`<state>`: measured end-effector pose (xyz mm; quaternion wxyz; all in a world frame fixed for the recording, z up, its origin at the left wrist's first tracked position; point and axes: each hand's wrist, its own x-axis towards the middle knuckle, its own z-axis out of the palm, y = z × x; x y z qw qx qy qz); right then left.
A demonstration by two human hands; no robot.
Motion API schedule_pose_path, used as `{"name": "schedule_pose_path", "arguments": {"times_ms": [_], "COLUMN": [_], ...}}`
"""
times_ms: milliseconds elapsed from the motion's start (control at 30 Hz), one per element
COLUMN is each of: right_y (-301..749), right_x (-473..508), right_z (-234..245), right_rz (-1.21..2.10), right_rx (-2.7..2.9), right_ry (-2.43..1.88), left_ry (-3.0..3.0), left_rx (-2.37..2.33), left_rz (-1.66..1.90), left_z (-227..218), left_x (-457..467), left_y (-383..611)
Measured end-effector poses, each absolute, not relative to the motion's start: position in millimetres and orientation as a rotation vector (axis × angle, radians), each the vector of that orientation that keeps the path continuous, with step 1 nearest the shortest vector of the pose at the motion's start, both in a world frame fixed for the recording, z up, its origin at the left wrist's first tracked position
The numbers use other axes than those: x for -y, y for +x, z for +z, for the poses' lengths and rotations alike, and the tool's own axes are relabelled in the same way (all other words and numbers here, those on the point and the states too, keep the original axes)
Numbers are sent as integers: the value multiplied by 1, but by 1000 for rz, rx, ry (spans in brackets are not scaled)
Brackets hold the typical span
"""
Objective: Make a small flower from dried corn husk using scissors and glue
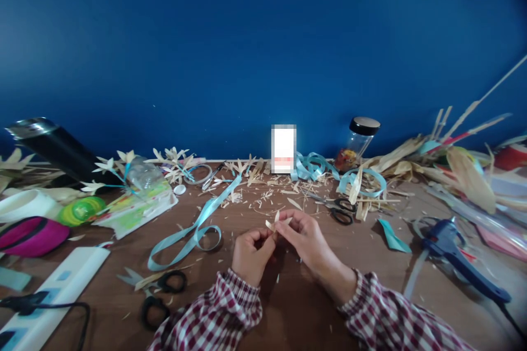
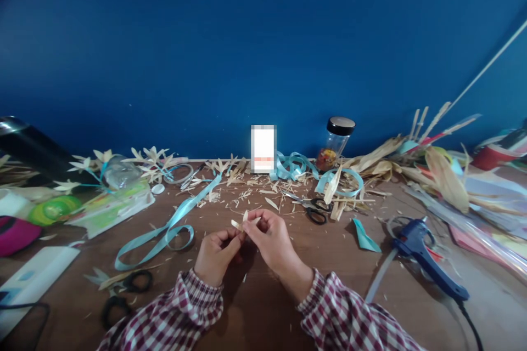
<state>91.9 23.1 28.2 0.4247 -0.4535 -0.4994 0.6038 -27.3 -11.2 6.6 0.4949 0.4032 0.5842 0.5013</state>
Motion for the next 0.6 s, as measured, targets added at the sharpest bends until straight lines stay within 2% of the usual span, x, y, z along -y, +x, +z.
{"name": "schedule_pose_path", "arguments": {"times_ms": [600], "right_y": [95], "right_x": [-27], "right_z": [24], "right_rz": [1387], "right_rx": [1329], "right_ry": [-1156], "left_ry": [943], "left_rx": [-1382], "left_rz": [1255], "left_z": [6], "left_x": [13], "left_y": [-29]}}
